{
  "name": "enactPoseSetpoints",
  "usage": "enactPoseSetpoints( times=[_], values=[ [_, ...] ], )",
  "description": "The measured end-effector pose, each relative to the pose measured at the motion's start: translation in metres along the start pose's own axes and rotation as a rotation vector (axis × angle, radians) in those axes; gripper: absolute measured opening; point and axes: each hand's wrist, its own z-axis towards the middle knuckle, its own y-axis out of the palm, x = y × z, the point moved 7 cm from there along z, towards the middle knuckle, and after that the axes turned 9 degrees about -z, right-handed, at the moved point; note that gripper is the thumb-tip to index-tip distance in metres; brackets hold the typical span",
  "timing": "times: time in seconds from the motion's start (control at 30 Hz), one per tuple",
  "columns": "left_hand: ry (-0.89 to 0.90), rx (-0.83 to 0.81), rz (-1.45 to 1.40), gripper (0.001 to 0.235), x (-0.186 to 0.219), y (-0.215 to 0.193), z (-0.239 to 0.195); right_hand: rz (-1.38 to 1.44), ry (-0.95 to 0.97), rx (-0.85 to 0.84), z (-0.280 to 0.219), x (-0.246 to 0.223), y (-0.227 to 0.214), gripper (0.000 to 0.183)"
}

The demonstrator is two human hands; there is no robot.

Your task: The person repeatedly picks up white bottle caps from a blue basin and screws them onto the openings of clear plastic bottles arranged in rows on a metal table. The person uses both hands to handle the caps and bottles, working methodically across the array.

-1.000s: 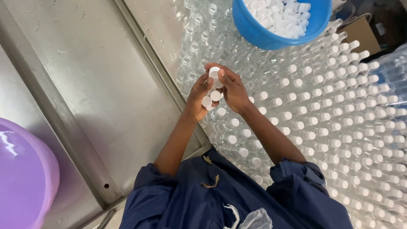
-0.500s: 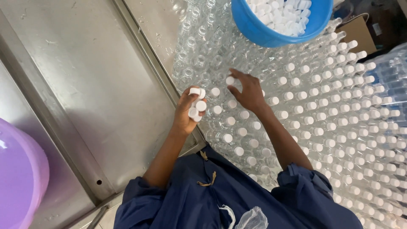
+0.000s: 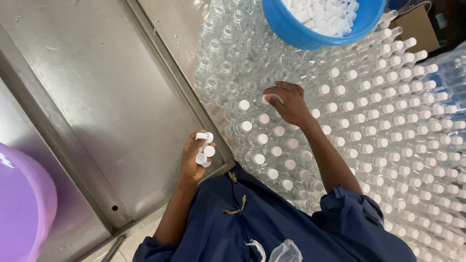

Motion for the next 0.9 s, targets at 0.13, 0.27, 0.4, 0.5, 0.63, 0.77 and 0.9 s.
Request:
enactPoseSetpoints(
  times=[0.13,0.27,0.4,0.5,0.63,0.77,0.9],
  values=[
    [-0.009,0.031,0.026,0.031,0.0,-0.003,-0.003,0.142,0.065,-0.127,0.015,0.02,0.014,0.041],
    [0.007,0.048,0.03,0.031,0.001,-0.004,-0.001,0.168,0.121,-0.357,0.024,0.019,0.012,0.046],
    [-0.012,0.031,0.07,0.032,0.002,-0.003,0.0,0.194,0.149,-0.423,0.038,0.043,0.039,0.045],
    [-0.015,0.079,0.04,0.033,-0.002,-0.001,0.01,0.19,0.138,-0.456,0.048,0.043,0.034,0.045],
    [-0.028,0.03,0.049,0.03,-0.017,0.017,0.01,0.186,0.088,-0.414,0.043,0.042,0.038,0.046],
    [-0.097,-0.094,-0.021,0.032,-0.032,0.056,0.007,-0.085,-0.002,-0.109,0.029,0.026,0.025,0.035],
    [-0.147,-0.12,-0.007,0.03,-0.045,0.062,0.002,0.102,-0.245,0.141,-0.035,-0.085,-0.016,0.055]
  ],
)
